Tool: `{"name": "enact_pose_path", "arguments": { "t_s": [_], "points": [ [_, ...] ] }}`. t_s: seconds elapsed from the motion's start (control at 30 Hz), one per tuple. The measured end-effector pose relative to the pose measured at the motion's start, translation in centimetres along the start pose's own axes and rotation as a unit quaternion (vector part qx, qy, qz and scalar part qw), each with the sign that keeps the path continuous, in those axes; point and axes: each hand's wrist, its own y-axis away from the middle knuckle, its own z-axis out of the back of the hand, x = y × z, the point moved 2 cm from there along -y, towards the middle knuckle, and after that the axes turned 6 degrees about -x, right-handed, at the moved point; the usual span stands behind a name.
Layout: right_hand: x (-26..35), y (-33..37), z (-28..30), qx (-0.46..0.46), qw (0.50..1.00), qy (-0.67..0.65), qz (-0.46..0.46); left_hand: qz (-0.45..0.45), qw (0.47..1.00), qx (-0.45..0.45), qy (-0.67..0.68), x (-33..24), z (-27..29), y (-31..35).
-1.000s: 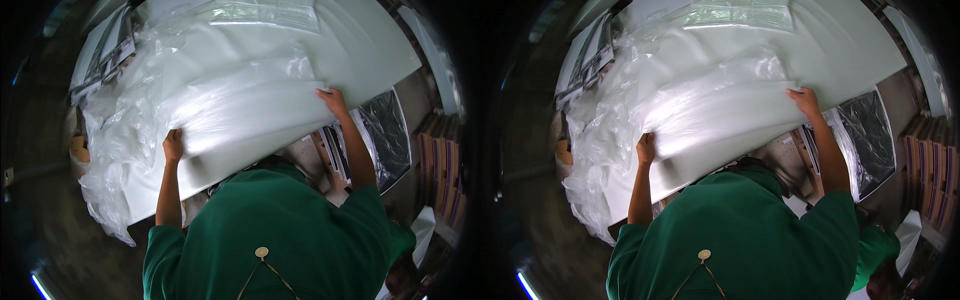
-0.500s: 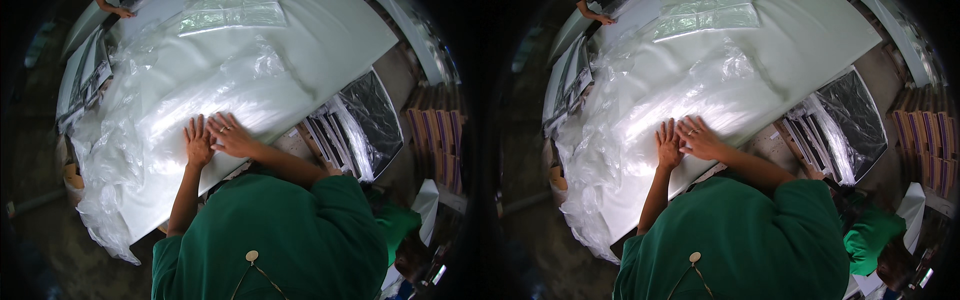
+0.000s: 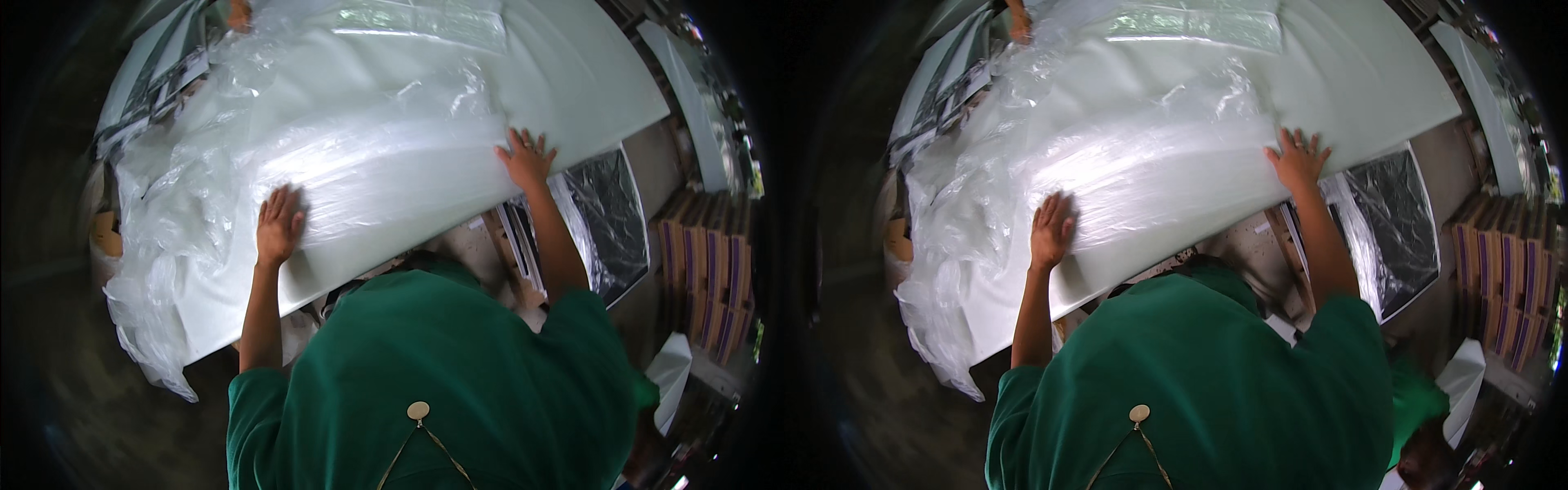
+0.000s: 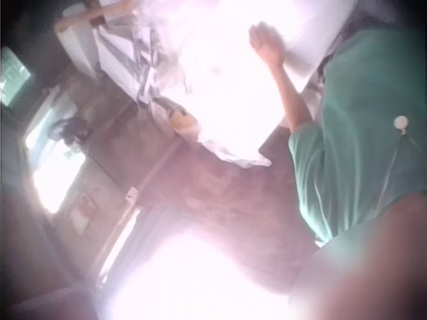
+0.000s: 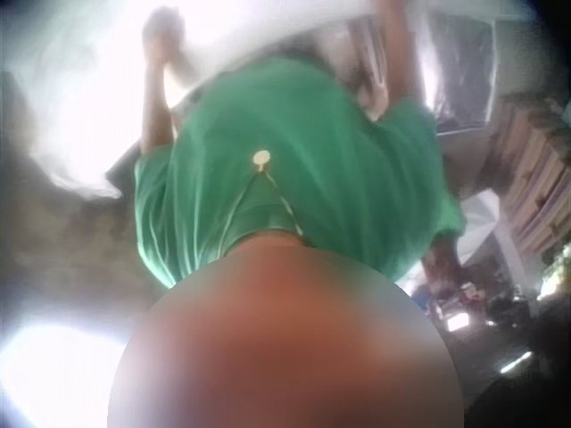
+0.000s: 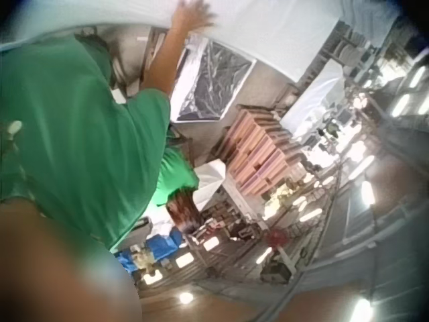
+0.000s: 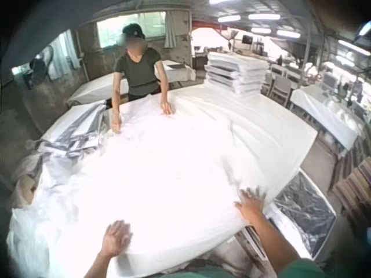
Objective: The person places a flat rectangular item into a clear plastic bag on a table, folds the bag's edges, and smooths it out. The person repeats this process with several items, stacking the wrapped packages on the table.
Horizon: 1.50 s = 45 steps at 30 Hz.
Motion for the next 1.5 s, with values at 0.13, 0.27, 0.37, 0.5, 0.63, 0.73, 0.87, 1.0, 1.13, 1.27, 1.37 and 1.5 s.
{"name": "enact_pose_path", "arguments": {
  "t_s": [0.13, 0.27, 0.37, 0.5, 0.63, 0.73, 0.87, 1.0, 1.13, 1.27, 1.37, 1.5],
  "points": [
    [6.7, 5.4, 4.0, -0.111, 0.933, -0.117, 0.320, -0.064, 0.997, 0.027, 0.044, -3.0, 2.5, 2.9],
    [7.6, 6.9, 1.5, -0.035, 0.842, -0.181, 0.508, -0.064, 0.996, 0.013, 0.055, -1.2, 0.4, 3.5],
    [6.0, 5.0, 1.9, 0.001, 0.827, -0.249, 0.504, -0.075, 0.996, 0.004, 0.046, -0.1, 0.3, 2.5],
    [4.1, 4.3, 2.4, -0.022, 0.826, -0.224, 0.516, -0.117, 0.991, -0.061, 0.032, 0.1, 0.9, 2.1],
    [1.9, 2.7, 0.7, -0.080, 0.834, -0.233, 0.494, -0.027, 0.998, -0.058, 0.003, 1.6, 0.6, 1.3],
    [-0.6, 1.9, 0.5, -0.072, 0.856, -0.273, 0.433, -0.020, 1.000, -0.021, -0.003, 1.3, 2.2, 0.2],
    [-2.3, 0.1, 3.2, 0.152, 0.775, -0.600, 0.131, 0.095, 0.971, 0.171, 0.135, 2.6, 6.3, -1.6],
    [-1.1, -2.1, 3.1, 0.134, 0.713, -0.688, 0.041, 0.135, 0.950, 0.219, 0.176, 4.3, 7.6, -6.0],
    [-0.4, -3.1, -1.3, 0.026, 0.834, -0.549, 0.049, 0.136, 0.975, 0.080, 0.154, 4.8, 5.3, -7.9],
    [0.2, -1.4, -1.7, -0.094, 0.818, -0.567, 0.020, 0.079, 0.992, -0.055, 0.084, 1.0, 4.6, -7.2],
    [-0.8, 1.6, -0.8, -0.158, 0.746, -0.647, -0.017, -0.012, 0.999, -0.037, -0.012, -1.0, 4.8, -6.6],
    [-2.4, 6.8, -3.0, -0.289, 0.762, -0.578, -0.046, -0.055, 0.997, -0.022, 0.046, -0.9, 3.6, -7.0]
  ]
}}
